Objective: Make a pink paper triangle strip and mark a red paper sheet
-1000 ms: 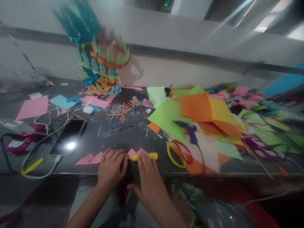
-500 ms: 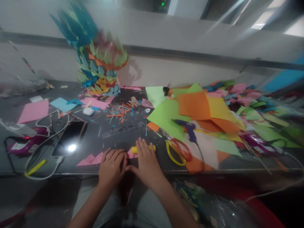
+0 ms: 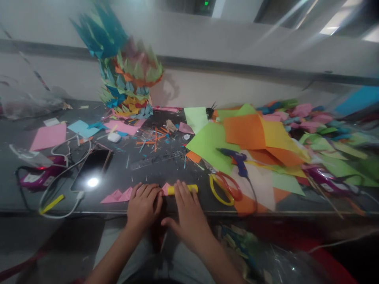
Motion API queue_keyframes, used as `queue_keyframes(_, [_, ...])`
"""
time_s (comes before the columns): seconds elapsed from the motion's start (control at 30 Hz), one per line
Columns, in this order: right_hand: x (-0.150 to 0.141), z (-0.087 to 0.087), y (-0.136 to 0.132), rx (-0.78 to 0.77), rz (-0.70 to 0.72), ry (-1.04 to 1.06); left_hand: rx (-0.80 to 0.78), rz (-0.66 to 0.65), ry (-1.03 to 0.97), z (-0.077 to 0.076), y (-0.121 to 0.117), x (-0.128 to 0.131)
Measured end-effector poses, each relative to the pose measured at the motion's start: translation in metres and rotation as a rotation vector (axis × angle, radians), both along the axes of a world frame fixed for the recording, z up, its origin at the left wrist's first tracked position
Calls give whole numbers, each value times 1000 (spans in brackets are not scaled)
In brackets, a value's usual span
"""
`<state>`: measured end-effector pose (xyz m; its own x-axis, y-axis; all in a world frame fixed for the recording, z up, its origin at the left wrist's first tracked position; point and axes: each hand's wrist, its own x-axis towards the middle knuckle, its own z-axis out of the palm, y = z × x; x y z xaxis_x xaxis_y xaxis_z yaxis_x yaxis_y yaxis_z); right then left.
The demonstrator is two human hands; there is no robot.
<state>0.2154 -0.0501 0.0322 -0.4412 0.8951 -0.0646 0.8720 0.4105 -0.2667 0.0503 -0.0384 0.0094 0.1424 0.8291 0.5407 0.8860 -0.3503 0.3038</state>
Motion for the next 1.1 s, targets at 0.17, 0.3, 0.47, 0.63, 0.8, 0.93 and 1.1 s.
queue_keyframes(0.17, [6,4,-22,-87,21,-35,-1,-2,6,-2,0,-1])
queue_keyframes(0.3, [3,7,-20,-101,7,-40,-9,-3,-5,-2,0,-1])
queue_keyframes(0.47, [-8,10,10,-36,-46,-7,-13,-6,-22,-2,0,-1])
queue_keyframes(0.63, [-15,10,32,-4,-89,22,-16,-28,-23,-4,0,-2])
queue_keyframes(0.8, [-10,5,18,10,-80,24,-8,-25,-38,-4,1,0])
queue_keyframes(0.93, [0,-3,-10,3,-42,2,-9,-6,-61,-3,1,2])
queue_keyframes(1.1, [4,-4,-26,-74,-25,-19,-19,-4,-49,-3,0,1])
